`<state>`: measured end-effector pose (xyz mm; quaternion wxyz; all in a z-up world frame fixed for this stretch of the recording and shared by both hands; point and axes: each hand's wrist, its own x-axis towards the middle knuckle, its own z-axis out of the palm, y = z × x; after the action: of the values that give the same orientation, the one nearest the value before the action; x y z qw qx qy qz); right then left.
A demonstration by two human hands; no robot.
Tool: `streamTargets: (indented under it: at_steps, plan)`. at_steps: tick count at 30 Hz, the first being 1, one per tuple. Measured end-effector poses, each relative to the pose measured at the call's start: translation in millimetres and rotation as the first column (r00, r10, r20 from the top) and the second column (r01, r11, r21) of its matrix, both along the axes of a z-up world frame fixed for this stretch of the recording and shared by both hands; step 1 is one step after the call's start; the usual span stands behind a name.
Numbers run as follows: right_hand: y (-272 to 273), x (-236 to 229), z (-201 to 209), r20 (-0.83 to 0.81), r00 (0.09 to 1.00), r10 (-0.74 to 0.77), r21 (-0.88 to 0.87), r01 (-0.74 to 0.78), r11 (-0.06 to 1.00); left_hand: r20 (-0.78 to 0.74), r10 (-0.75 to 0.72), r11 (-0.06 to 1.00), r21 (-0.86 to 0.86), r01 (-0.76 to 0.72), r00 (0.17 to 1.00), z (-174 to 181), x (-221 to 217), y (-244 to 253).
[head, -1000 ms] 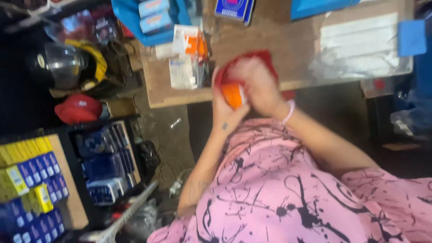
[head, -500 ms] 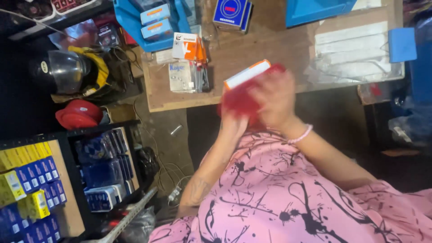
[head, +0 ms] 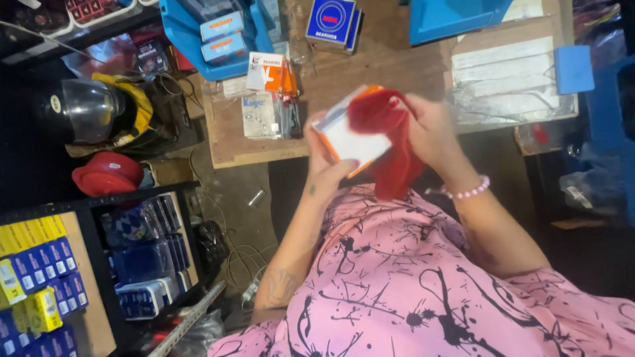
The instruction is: The person wipes several small cardboard boxes with a red cloth on a wooden table. They pick up each box, wipe it thoroughly, and then place it into a blue plastic bin. The boxes are handled one at a time.
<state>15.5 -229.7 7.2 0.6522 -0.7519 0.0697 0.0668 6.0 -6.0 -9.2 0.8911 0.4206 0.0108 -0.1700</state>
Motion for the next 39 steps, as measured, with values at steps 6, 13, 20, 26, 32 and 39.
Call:
streamTargets:
  at_steps: [6,13,20,26,32,39]
  plan:
    - [-67,10,38,0.624,0.779,-0.068,-0.247,0.278,0.928,0.785,-0.292,0.502,0.612,-0.611,0.546,31,18,15]
    - [-31,-3,38,0.594,0.758,-0.270,-0.081,0.390,0.917,0.688,-0.630,0.252,0.621,-0.742,0.362,33,28,12]
    - [24,12,-38,0.488,0.769,0.412,-0.621,-0.026,0.784,0.808,-0.404,0.433,0.582,-0.689,0.429,-42,18,20]
    - [21,56,-38,0.468,0.861,0.197,-0.492,0.069,0.868,0.636,-0.561,0.366,0.765,-0.529,0.531,-15,16,8]
    - [10,45,-13,0.513,0.858,0.025,-0.540,0.300,0.786,0.457,-0.679,0.293,0.886,-0.359,0.574,13,21,23]
    - [-39,16,-35,0.517,0.854,-0.054,-0.298,0.238,0.924,-0.016,-0.955,-0.163,0.861,-0.482,0.295,65,79,-18]
